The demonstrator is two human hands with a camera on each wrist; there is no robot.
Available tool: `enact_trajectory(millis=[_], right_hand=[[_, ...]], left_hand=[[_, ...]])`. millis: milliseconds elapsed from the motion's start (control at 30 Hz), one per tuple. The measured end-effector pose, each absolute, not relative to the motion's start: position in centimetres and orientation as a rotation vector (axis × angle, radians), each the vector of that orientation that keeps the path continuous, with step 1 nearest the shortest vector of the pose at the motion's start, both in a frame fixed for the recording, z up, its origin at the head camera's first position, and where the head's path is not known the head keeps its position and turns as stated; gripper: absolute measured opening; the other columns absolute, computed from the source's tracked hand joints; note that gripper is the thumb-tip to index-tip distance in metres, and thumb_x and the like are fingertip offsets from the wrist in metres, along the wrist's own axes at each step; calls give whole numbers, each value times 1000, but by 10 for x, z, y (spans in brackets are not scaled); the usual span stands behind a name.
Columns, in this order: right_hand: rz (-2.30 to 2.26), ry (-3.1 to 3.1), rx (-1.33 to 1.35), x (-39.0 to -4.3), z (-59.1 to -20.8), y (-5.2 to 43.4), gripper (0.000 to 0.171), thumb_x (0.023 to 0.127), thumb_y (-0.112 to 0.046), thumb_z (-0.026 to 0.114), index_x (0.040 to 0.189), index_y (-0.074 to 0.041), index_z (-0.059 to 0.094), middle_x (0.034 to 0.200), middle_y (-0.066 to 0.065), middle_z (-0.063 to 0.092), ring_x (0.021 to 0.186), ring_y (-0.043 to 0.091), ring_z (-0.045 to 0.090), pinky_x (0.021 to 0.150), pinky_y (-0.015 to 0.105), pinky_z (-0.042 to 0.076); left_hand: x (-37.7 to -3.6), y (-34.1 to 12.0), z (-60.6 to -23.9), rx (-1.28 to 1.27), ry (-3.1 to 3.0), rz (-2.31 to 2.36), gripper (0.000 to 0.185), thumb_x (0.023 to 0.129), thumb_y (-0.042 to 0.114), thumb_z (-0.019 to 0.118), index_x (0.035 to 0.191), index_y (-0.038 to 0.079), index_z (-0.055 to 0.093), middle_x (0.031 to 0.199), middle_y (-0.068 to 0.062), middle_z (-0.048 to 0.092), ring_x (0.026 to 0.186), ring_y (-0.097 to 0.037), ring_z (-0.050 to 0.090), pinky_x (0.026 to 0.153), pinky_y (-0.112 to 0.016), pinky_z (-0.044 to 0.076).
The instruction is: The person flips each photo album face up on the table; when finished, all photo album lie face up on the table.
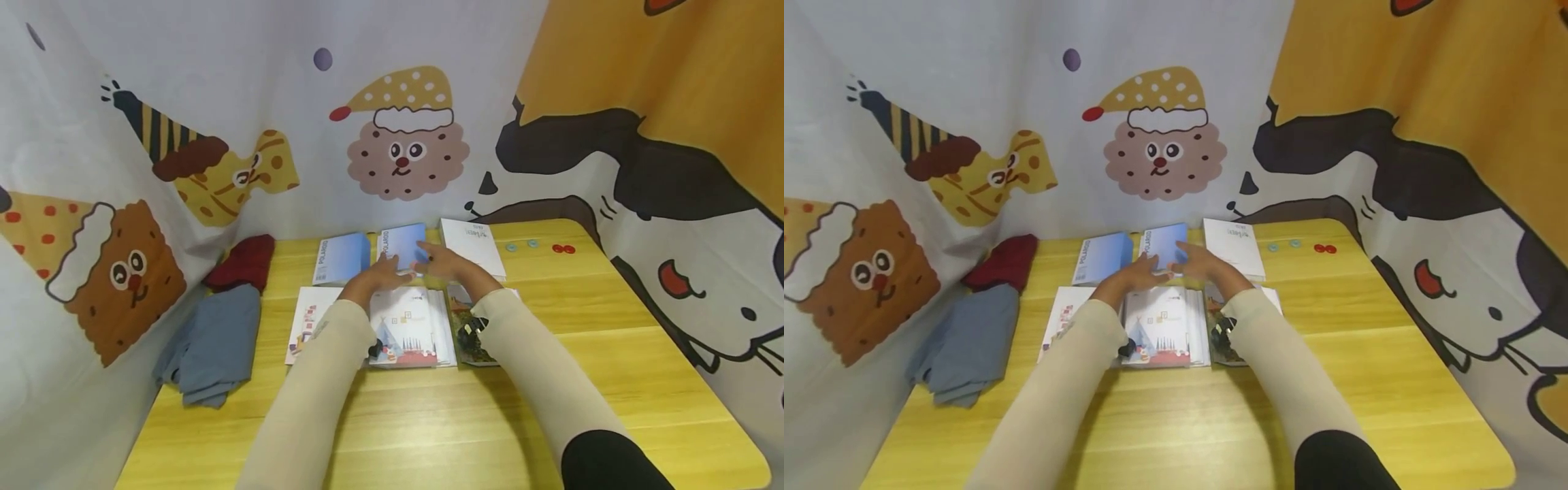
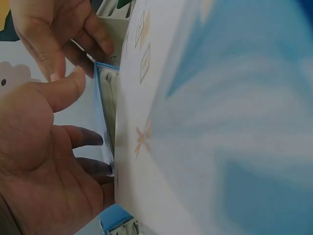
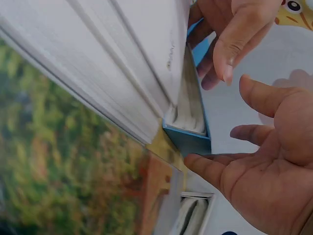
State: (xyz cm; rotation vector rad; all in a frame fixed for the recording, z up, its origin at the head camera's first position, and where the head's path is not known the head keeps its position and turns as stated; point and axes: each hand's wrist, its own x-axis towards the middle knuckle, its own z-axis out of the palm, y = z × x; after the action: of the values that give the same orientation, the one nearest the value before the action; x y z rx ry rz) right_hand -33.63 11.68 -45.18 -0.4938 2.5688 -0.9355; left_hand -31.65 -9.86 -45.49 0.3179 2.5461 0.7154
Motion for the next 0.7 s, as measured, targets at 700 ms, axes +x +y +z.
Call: enact_trajectory(millis=[700], right_hand=[[-1110,2625,-495,-322,-446,123,76,111,-20,59,177,-17,21,183,17,22,168,45,24,136,65,20]], left_hand=[[-313,-91,-461,352,2542,960,99,105,38,70,178,20,5,186,-16,3,173,-39,2,138,-64,7]])
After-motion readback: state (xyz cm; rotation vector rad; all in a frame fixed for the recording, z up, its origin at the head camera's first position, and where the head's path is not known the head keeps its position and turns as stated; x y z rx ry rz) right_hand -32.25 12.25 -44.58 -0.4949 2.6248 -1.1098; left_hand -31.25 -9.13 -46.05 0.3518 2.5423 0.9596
